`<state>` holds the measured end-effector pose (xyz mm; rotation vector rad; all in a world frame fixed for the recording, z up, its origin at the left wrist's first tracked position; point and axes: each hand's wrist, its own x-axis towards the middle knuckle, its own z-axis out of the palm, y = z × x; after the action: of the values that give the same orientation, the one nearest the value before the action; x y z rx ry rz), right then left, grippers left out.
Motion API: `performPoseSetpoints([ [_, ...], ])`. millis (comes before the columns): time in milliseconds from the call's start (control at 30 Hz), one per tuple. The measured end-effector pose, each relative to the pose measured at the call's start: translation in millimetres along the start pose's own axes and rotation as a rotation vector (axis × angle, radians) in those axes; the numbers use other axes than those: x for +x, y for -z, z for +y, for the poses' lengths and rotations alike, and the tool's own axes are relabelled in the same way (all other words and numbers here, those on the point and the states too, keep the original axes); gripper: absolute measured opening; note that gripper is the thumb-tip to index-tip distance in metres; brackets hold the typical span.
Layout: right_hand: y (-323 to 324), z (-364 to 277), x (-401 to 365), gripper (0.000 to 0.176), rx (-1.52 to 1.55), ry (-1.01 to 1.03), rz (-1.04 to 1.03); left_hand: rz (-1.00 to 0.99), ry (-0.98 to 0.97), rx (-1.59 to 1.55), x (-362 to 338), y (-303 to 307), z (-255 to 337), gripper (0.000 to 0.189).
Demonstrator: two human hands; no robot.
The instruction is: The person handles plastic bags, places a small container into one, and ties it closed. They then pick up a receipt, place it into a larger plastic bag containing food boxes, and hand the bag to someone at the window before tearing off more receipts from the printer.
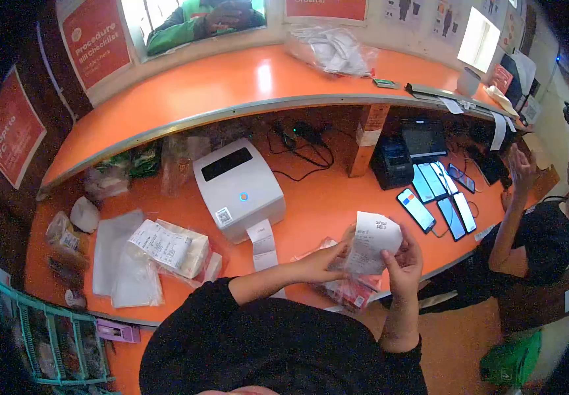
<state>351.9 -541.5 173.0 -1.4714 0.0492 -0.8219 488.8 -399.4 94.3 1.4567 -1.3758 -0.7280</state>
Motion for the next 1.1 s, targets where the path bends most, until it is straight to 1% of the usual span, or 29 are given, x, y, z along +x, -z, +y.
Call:
performPoseSetpoints([
  [167,9,2,-9,0.059,-0.021,-0.037,0.025,0.021,-0.007,0.045,-4,-6,-6,0.074],
  [267,10,1,-7,0.059,-0.057,0.002,0.012,0.031,-0.009,0.088,-5,-8,-8,0.071],
  [367,9,0,-5,0.059,-0.240,-0.001,0.045,0.072,-0.034,0.137,-4,-9,-6,0.069],
  [400,13,6,-4,0.060,-0.403,0.028,0.091,0.101,-0.110,0.220,-8,-7,-4,0.068],
  [467,26,19,-5,0.061,-0.726,0.115,0.165,0.173,-0.253,0.398,-16,10,23,0.066],
  [567,31,21,-13,0.061,-0.708,0.090,0.217,0.285,-0.337,0.570,-54,51,72,0.058],
  [633,34,20,-15,0.060,-0.685,0.119,0.219,0.481,-0.418,0.564,-99,79,97,0.037],
  [667,34,18,-15,0.059,-0.674,0.130,0.230,0.609,-0.339,0.588,-129,87,107,0.028],
  [700,25,15,-12,0.060,-0.645,0.189,0.277,0.731,-0.260,0.610,-159,94,115,0.018],
  [733,21,14,-10,0.058,-0.612,0.237,0.272,0.931,-0.140,0.713,-186,95,121,0.011],
  [767,18,14,-8,0.056,-0.577,0.284,0.269,1.145,-0.011,0.703,-215,94,115,0.008],
  [800,13,13,-7,0.054,-0.542,0.331,0.266,1.274,0.063,0.765,-242,97,111,0.007],
  [833,6,13,-5,0.053,-0.507,0.384,0.234,1.541,0.222,0.665,-261,97,106,0.011],
  [900,-18,10,-3,0.049,-0.436,0.489,0.172,1.755,0.509,0.568,-297,114,113,0.017],
  [1000,-64,5,4,0.047,-0.365,0.664,-0.023,1.613,0.569,0.440,-352,142,57,0.025],
  [1033,-71,7,2,0.049,-0.429,0.626,-0.074,1.539,0.581,0.820,-347,147,53,0.030],
  [1100,-96,4,2,0.050,-0.365,0.618,-0.189,1.461,0.585,0.947,-325,163,68,0.032],
])
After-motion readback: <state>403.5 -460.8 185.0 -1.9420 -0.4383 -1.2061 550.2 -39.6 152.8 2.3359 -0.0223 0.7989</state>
